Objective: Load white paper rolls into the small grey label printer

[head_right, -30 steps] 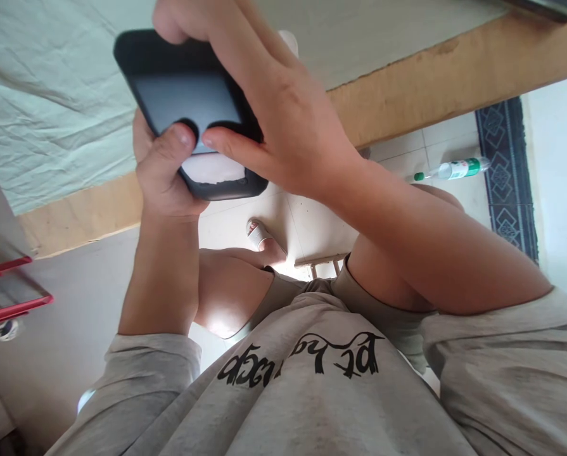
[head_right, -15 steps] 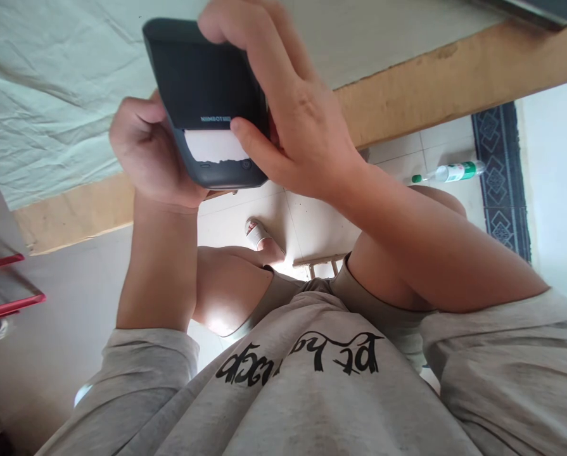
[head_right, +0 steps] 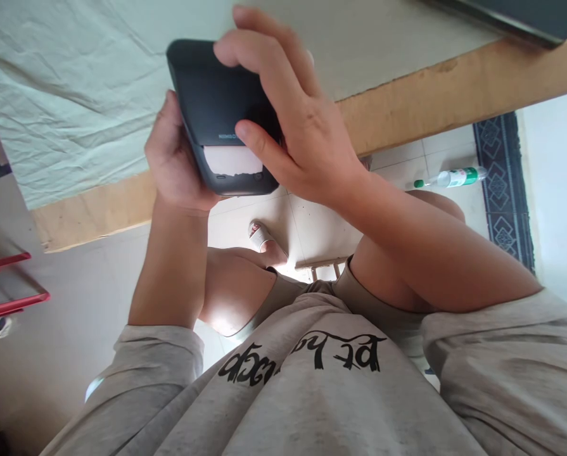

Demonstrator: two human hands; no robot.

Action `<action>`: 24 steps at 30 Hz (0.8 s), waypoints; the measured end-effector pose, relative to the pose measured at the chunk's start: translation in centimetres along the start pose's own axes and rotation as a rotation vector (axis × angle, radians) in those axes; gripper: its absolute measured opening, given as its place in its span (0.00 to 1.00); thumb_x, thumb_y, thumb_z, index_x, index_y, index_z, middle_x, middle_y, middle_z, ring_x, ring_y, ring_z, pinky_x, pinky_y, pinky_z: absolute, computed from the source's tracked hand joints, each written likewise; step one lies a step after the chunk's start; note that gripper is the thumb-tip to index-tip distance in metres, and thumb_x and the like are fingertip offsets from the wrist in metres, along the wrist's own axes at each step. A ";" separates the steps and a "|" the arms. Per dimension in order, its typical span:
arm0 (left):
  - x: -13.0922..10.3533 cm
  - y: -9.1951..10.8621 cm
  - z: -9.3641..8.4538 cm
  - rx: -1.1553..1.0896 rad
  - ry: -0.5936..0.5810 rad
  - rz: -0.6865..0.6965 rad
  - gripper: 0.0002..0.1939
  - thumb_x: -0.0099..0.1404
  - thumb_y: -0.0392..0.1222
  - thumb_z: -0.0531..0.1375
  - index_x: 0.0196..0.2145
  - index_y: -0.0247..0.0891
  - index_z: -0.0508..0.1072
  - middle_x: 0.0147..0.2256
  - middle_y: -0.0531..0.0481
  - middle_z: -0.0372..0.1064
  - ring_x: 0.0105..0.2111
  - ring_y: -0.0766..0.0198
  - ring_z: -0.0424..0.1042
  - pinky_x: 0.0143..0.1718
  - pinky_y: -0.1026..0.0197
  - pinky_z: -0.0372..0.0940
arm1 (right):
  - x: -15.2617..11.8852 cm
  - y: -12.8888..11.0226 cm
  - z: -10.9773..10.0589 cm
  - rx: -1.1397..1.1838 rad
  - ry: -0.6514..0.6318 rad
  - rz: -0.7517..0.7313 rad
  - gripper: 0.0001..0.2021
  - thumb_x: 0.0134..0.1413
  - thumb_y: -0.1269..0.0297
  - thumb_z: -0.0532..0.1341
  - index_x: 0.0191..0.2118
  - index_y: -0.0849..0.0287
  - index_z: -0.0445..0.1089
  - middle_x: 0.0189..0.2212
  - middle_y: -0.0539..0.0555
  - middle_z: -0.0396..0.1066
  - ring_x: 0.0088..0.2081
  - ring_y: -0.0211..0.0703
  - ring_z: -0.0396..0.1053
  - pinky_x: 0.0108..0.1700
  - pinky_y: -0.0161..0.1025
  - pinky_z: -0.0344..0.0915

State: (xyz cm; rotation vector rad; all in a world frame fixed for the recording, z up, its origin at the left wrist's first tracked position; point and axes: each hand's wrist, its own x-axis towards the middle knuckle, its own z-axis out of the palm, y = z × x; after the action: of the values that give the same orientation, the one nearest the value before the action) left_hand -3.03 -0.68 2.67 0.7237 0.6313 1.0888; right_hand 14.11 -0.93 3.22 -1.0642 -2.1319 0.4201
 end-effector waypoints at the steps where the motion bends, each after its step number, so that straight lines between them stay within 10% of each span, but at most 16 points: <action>1: 0.0 0.0 0.0 0.005 -0.019 0.013 0.24 0.73 0.48 0.36 0.40 0.41 0.69 0.50 0.43 0.71 0.59 0.53 0.68 0.60 0.49 0.65 | 0.1 0.1 0.0 0.008 0.015 -0.021 0.25 0.64 0.52 0.45 0.60 0.63 0.56 0.61 0.54 0.56 0.69 0.30 0.52 0.74 0.31 0.54; 9: 0.2 0.0 -0.8 0.082 -0.117 0.097 0.28 0.73 0.46 0.33 0.47 0.51 0.72 0.48 0.48 0.73 0.61 0.56 0.62 0.57 0.47 0.64 | 0.8 1.6 0.6 0.071 0.040 -0.127 0.27 0.62 0.52 0.49 0.59 0.65 0.56 0.59 0.55 0.57 0.67 0.28 0.54 0.72 0.26 0.54; 24: 0.5 -0.6 -0.6 0.051 0.200 0.074 0.19 0.70 0.53 0.50 0.27 0.46 0.74 0.41 0.48 0.75 0.54 0.48 0.70 0.49 0.49 0.68 | 0.2 0.4 -0.2 -0.002 -0.034 -0.048 0.28 0.61 0.51 0.47 0.61 0.63 0.54 0.63 0.57 0.51 0.69 0.33 0.50 0.72 0.32 0.56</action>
State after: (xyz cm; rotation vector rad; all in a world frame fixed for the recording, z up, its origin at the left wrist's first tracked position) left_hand -2.98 -0.27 1.82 0.6917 0.8105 1.2264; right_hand 14.35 -0.50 3.21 -1.0120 -2.1836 0.4158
